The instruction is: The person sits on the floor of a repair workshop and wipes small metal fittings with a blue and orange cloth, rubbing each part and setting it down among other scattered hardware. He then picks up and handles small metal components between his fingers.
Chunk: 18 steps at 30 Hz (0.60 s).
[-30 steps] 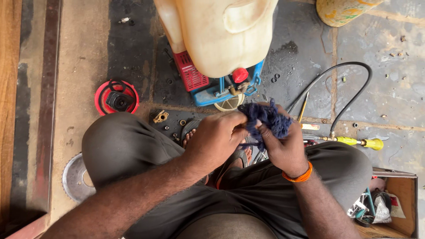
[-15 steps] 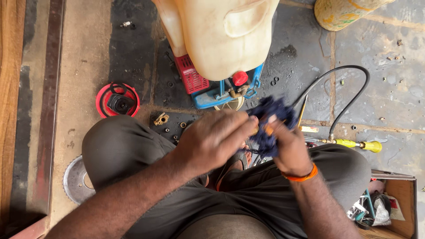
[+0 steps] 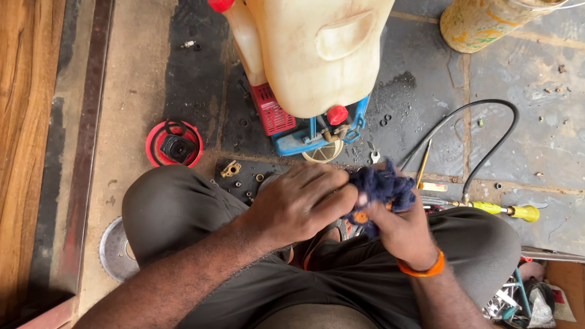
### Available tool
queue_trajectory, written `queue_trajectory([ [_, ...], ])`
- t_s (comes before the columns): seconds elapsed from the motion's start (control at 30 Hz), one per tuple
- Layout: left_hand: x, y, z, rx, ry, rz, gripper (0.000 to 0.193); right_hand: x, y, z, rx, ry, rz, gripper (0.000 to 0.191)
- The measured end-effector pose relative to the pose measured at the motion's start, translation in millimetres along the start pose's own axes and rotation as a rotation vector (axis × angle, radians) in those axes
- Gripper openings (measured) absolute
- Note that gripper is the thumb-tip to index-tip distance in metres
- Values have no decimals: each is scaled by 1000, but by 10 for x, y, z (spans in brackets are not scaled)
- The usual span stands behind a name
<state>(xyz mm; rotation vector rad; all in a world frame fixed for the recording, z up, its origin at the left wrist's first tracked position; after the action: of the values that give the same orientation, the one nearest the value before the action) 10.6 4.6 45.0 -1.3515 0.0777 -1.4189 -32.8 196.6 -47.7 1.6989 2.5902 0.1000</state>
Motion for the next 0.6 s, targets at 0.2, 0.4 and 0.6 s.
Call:
queue_trajectory([
  [0.2, -142, -44, -387, 584, 529, -166, 19, 152, 133, -282, 560, 1144, 33, 35],
  [0.4, 1082, 676, -1106, 743, 814, 578, 22, 1126, -77, 276, -199, -716, 452, 32],
  [0.6, 782, 2072, -1498, 1076, 458, 792, 14, 1872, -255, 690, -320, -483, 535, 34],
])
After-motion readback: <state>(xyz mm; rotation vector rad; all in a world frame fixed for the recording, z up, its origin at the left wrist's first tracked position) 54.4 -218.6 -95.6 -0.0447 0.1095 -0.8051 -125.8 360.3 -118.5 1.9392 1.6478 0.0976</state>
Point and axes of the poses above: each hand's wrist, its own y-axis away from the middle knuckle, its own x-axis out of the back of the hand, z = x × y, the point moved 7 cm from there along -y, towards the middle knuckle
